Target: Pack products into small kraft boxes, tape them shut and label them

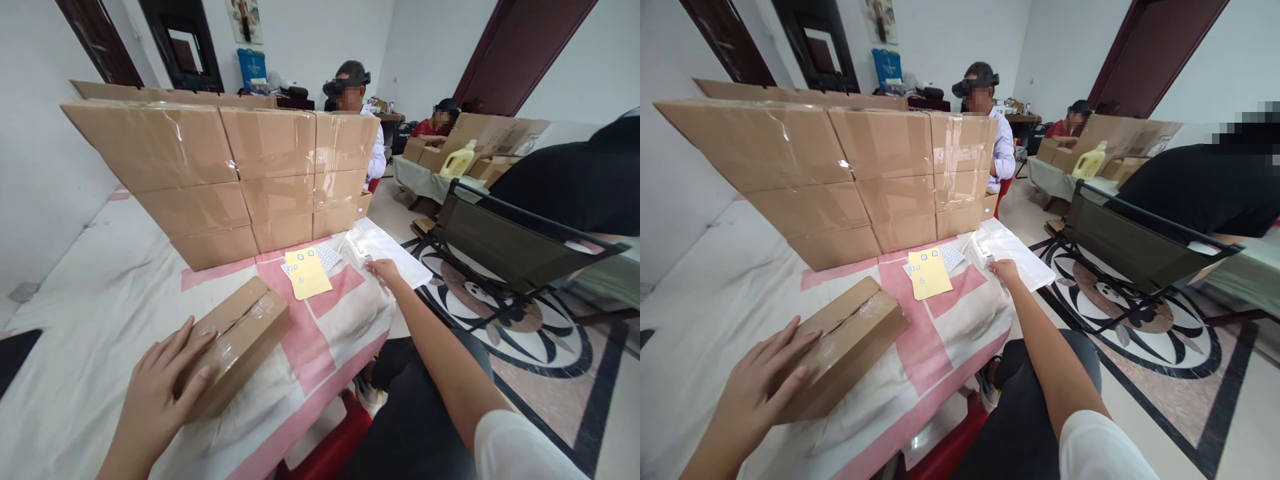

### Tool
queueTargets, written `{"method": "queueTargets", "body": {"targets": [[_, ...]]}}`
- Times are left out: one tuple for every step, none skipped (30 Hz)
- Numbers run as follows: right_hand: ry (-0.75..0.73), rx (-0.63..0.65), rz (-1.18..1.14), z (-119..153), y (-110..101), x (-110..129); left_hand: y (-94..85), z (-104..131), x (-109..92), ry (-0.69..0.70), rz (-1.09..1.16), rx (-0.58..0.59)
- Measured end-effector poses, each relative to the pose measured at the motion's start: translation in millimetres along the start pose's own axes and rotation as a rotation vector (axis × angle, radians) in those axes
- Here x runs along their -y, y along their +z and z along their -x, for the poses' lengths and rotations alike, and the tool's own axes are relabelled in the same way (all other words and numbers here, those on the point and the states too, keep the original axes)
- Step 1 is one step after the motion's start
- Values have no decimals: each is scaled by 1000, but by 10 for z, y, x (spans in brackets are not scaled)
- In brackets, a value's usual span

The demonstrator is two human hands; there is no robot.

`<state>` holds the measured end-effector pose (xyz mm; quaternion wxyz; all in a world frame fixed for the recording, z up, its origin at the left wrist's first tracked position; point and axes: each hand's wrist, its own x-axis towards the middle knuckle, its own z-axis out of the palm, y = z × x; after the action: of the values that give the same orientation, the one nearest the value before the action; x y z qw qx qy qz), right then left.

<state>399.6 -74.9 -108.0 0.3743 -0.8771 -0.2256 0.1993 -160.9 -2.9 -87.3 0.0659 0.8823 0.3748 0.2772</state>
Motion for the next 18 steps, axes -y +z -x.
{"method": "queueTargets", "body": {"targets": [[14,14,14,-22,-5,15,1,-8,-1,-2,0,-2],[28,29,27,-45,-14,36,2,-18,-2,-3,-1,-3],[44,44,44,-67,-26,63,4,-29,-4,-1,0,-7],[61,57,63,-86,-40,95,6,-40,-6,5,1,-10],[77,71,81,-99,-55,132,8,-50,-8,11,3,-13],[91,82,99,-104,-71,172,10,-60,-12,14,4,-15],[104,91,118,-99,-87,213,12,-70,-17,13,4,-20],[114,97,137,-83,-103,254,14,-80,-26,8,4,-22],[121,100,156,-55,-118,293,16,-90,-38,-2,5,-27],[125,103,176,-16,-132,329,17,-100,-53,-14,8,-29],[126,107,194,30,-147,361,17,-110,-72,-27,11,-32],[126,110,209,83,-162,389,16,-120,-94,-41,13,-33],[125,114,219,139,-179,413,13,-129,-117,-57,13,-35],[127,119,224,197,-197,434,9,-137,-139,-72,14,-40],[129,124,224,254,-219,451,4,-143,-158,-83,17,-46],[132,132,219,310,-246,464,0,-147,-172,-88,21,-49],[135,139,212,364,-277,472,-2,-149,-178,-88,27,-53],[136,146,202,417,-312,473,-4,-150,-176,-84,32,-53]]}}
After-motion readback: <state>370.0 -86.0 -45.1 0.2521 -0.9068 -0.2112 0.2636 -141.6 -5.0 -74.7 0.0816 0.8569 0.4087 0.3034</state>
